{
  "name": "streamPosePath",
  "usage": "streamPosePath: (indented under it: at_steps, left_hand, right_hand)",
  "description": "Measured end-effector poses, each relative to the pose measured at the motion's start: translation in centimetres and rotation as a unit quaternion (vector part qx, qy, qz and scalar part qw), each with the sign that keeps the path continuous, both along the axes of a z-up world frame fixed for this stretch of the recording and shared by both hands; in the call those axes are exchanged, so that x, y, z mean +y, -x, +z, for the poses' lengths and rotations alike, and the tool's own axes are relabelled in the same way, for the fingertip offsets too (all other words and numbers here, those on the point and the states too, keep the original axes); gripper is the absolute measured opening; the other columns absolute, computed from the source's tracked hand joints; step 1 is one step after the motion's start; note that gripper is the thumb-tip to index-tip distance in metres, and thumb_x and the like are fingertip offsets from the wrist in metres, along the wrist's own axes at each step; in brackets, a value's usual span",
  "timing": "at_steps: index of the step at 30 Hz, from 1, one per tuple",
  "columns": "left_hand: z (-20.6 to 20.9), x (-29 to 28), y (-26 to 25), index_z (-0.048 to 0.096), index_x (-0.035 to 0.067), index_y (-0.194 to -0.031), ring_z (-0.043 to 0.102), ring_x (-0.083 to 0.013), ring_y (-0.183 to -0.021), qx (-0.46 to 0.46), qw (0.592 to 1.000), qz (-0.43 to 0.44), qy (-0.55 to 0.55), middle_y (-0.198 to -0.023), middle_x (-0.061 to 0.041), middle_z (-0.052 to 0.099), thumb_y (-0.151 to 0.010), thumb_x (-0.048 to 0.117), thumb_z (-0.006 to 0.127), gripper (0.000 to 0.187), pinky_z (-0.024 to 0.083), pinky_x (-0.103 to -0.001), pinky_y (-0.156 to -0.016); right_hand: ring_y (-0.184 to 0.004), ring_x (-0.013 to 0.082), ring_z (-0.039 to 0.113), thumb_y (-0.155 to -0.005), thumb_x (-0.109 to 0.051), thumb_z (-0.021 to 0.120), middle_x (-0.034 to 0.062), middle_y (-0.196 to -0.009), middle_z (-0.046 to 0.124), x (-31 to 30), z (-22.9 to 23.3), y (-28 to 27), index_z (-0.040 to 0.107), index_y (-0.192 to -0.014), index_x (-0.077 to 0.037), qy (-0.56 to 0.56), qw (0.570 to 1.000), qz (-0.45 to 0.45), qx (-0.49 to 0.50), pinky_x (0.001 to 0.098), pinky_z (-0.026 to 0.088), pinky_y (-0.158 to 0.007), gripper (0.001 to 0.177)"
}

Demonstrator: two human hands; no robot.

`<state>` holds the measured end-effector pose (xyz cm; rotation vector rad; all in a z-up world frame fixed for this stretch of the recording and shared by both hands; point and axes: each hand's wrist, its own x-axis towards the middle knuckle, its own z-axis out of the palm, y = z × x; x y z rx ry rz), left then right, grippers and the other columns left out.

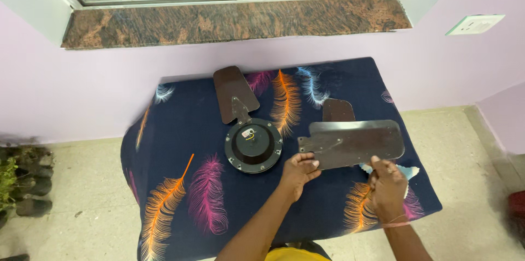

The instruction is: The person attaches fan blades to a ceiling fan motor housing on a table. They align each blade, insert screws, and tighten them with a screwdriver, repeating the process for multiple blades.

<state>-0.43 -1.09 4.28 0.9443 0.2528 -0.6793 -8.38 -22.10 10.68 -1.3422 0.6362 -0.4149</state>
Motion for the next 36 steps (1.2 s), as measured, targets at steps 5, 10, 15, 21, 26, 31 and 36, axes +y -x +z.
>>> streamPosePath:
  at_steps: [5, 10, 15, 21, 26, 31, 36]
  left_hand:
    - [4.3, -0.2, 0.2, 0.028, -0.006, -0.151, 0.046, -0.0379, -0.137, -0.257, 0.900, 0.029, -0.349, -0.148, -0.030, 0.042, -0.079, 0.040, 0.088, 0.104, 0.042, -0.050, -0.111]
    - [7.9, -2.2, -0.9, 0.022, 0.000, -0.154, 0.034, -0.0441, -0.144, -0.498, 0.742, -0.194, -0.405, -0.154, -0.030, 0.034, -0.067, 0.051, 0.090, 0.122, 0.031, -0.055, -0.115]
    - [7.8, -6.0, -1.7, 0.039, 0.007, -0.159, 0.062, -0.0435, -0.126, -0.464, 0.761, -0.163, -0.423, -0.149, -0.024, 0.055, -0.095, 0.011, 0.055, 0.067, 0.053, -0.049, -0.105]
    - [4.1, -6.1, -4.9, 0.053, 0.001, -0.142, 0.063, -0.0311, -0.110, -0.139, 0.987, -0.083, -0.024, -0.126, -0.017, 0.065, -0.104, 0.010, 0.051, 0.039, 0.054, -0.046, -0.093]
    - [1.9, -7.1, -6.0, 0.049, 0.001, -0.140, 0.064, -0.0252, -0.112, -0.030, 0.997, -0.063, -0.034, -0.126, -0.014, 0.063, -0.105, 0.013, 0.047, 0.037, 0.053, -0.043, -0.097]
    - [2.9, -9.3, -6.2, 0.044, 0.002, -0.145, 0.064, -0.0260, -0.117, -0.102, 0.991, -0.059, -0.060, -0.136, -0.017, 0.062, -0.097, 0.021, 0.055, 0.053, 0.053, -0.042, -0.099]
    - [3.7, -9.1, -6.8, 0.018, 0.001, -0.159, 0.046, -0.0300, -0.137, -0.169, 0.964, -0.106, -0.173, -0.153, -0.021, 0.037, -0.096, 0.048, 0.068, 0.093, 0.043, -0.042, -0.111]
  right_hand:
    - [-0.048, 0.0042, 0.042, -0.094, -0.017, 0.071, -0.0009, -0.061, 0.061, -4.2, 5.7, -2.7, 0.073, -0.084, 0.001, 0.185, 0.979, 0.028, 0.082, 0.0231, 0.030, -0.042, 0.020]
    - [-0.048, 0.0066, 0.047, -0.089, -0.024, 0.073, 0.0013, -0.061, 0.065, -3.9, 8.4, -7.4, 0.078, -0.080, -0.003, 0.308, 0.936, 0.057, 0.161, 0.0256, 0.035, -0.045, 0.024]
    - [-0.052, 0.0113, 0.054, -0.091, -0.029, 0.075, 0.0092, -0.063, 0.069, -1.1, 9.0, -10.6, 0.082, -0.084, -0.002, 0.328, 0.919, 0.103, 0.192, 0.0303, 0.042, -0.051, 0.029]
    - [-0.076, 0.0157, 0.073, -0.081, -0.039, 0.080, 0.0086, -0.094, 0.078, -0.2, 8.7, -8.1, 0.079, -0.106, -0.006, 0.394, 0.897, 0.163, 0.115, 0.0295, 0.057, -0.068, 0.040]
    - [-0.082, 0.0262, 0.073, -0.069, -0.048, 0.086, 0.0111, -0.101, 0.075, 3.1, 4.3, -3.4, 0.072, -0.120, -0.008, 0.549, 0.775, 0.275, 0.151, 0.0385, 0.056, -0.067, 0.066]
    - [-0.077, 0.0285, 0.072, -0.091, -0.025, 0.073, 0.0095, -0.097, 0.077, 3.6, -0.8, -3.5, 0.077, -0.111, -0.011, 0.597, 0.779, 0.125, 0.144, 0.0396, 0.056, -0.065, 0.025]
    - [-0.060, 0.0122, 0.054, -0.093, -0.019, 0.076, 0.0076, -0.078, 0.071, -0.3, -6.3, -4.6, 0.079, -0.115, -0.003, 0.192, 0.970, -0.004, 0.148, 0.0292, 0.043, -0.054, 0.028]
